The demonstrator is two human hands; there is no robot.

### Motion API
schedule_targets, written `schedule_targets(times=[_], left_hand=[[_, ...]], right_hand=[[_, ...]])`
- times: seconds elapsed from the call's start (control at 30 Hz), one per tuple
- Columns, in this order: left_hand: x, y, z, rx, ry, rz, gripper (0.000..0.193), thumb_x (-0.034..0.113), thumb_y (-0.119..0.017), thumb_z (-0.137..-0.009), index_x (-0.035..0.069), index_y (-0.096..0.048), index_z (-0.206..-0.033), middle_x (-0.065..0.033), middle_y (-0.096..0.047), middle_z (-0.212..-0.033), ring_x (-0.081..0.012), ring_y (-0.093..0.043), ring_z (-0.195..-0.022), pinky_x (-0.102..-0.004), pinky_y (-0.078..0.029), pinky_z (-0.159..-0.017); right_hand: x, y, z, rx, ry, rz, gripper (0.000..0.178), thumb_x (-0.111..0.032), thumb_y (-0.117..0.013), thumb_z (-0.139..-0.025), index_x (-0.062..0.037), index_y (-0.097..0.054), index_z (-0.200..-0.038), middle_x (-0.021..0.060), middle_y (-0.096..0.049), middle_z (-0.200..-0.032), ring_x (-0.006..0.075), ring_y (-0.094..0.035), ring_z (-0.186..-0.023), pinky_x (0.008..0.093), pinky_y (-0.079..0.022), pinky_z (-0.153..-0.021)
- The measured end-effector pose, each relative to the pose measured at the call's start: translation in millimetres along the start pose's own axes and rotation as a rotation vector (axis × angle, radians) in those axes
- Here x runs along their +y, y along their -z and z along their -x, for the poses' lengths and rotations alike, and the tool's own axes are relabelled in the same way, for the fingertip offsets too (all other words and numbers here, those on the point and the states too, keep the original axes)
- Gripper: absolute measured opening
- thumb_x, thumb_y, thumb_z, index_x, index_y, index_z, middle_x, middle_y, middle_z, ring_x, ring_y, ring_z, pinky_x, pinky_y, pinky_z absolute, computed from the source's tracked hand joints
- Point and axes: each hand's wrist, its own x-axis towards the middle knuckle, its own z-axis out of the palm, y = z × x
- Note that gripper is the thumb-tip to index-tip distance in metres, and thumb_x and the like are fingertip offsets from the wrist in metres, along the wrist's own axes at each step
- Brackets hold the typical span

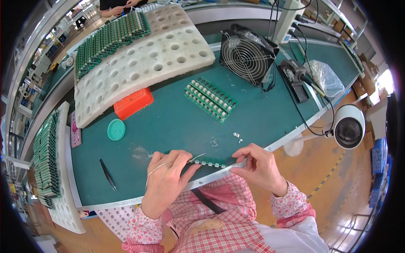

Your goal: The person solders components onto a circuit board using a soldering iron and solder wire, places the soldering iron onto a stand, and inserts components into the circuit board by hand.

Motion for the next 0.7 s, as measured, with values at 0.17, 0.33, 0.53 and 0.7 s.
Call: schedule_targets(times=[0.17, 0.33, 0.53, 0.7], left_hand=[[2, -7, 7, 0.085, 0.005, -0.024, 0.036, 0.018, -0.089, -0.068, 0.009, -0.066, -0.093, -0.0006, -0.071, -0.092, -0.0149, -0.062, -0.066, -0.0303, -0.042, -0.068], [6, -14, 11, 0.165, -0.005, -0.036, 0.04, 0.02, -0.091, -0.064, 0.009, -0.065, -0.093, -0.0013, -0.071, -0.091, -0.0167, -0.062, -0.071, -0.031, -0.042, -0.069], [6, -26, 19, 0.259, -0.006, -0.066, 0.044, 0.022, -0.093, -0.062, 0.01, -0.064, -0.093, -0.0023, -0.07, -0.091, -0.0182, -0.062, -0.073, -0.0321, -0.041, -0.068], [2, -33, 27, 0.358, 0.005, -0.105, 0.044, 0.021, -0.093, -0.062, 0.01, -0.063, -0.092, -0.003, -0.07, -0.091, -0.0184, -0.062, -0.073, -0.0325, -0.04, -0.067]], right_hand=[[5, -26, 7, 0.037, 0.087, -0.023, 0.029, -0.014, -0.084, -0.077, -0.0057, -0.069, -0.1, 0.0037, -0.068, -0.081, 0.0084, -0.057, -0.055, 0.0246, -0.046, -0.048], [9, -37, 10, 0.106, 0.207, 0.065, 0.022, -0.011, -0.081, -0.08, -0.0058, -0.069, -0.098, 0.0046, -0.069, -0.079, 0.0134, -0.061, -0.052, 0.0259, -0.048, -0.047], [12, -47, 15, 0.242, 0.306, 0.097, 0.023, -0.01, -0.082, -0.078, -0.0046, -0.069, -0.096, 0.0067, -0.07, -0.081, 0.0163, -0.065, -0.056, 0.0283, -0.049, -0.047], [16, -53, 6, 0.287, 0.439, 0.226, 0.025, -0.009, -0.083, -0.075, -0.0056, -0.069, -0.096, 0.0071, -0.072, -0.082, 0.0191, -0.067, -0.062, 0.0289, -0.051, -0.053]])
